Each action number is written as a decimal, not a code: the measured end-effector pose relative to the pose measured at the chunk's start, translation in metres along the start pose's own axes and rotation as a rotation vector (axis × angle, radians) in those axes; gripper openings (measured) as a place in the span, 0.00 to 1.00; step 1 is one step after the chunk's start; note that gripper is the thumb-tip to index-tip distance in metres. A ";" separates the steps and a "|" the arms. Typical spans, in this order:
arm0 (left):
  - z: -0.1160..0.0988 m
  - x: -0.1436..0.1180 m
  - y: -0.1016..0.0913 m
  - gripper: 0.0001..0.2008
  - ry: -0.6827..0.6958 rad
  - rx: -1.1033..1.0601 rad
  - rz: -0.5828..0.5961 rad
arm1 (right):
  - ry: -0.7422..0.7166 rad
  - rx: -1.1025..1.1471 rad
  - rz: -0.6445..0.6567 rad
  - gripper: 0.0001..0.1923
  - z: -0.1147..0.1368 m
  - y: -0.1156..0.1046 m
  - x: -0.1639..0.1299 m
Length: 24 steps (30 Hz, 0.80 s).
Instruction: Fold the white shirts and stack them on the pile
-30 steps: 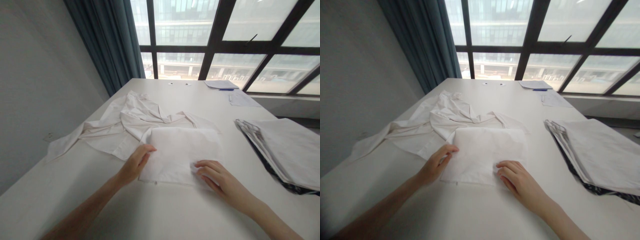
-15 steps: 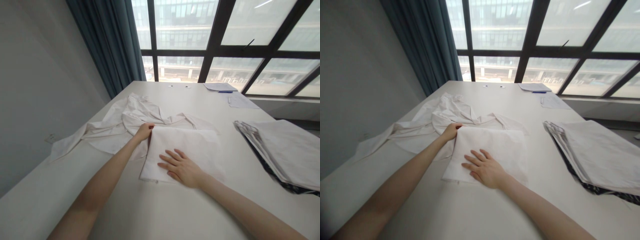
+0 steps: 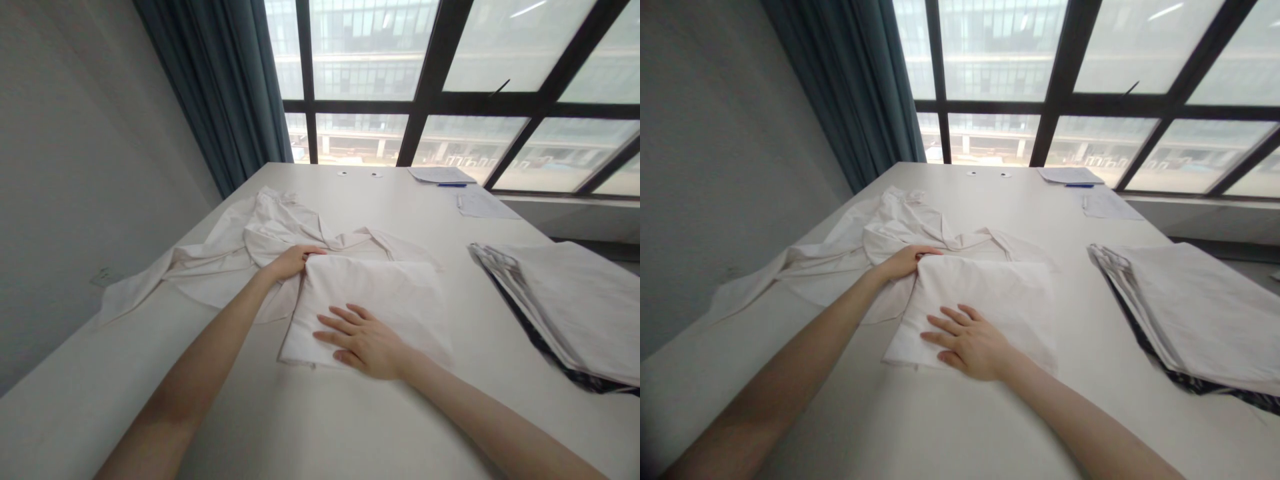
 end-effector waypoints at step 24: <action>-0.057 -0.057 0.080 0.22 0.279 0.681 -0.155 | 0.465 0.219 -0.582 0.16 -0.072 -0.060 -0.007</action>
Point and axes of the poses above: each hand's wrist, its own x-axis towards the middle knuckle, its own y-axis out of the palm, z = x × y, the point moved 5 cm from there along x, towards the middle knuckle, and after that the axes turned 6 degrees about -x, right-handed, at the moved point
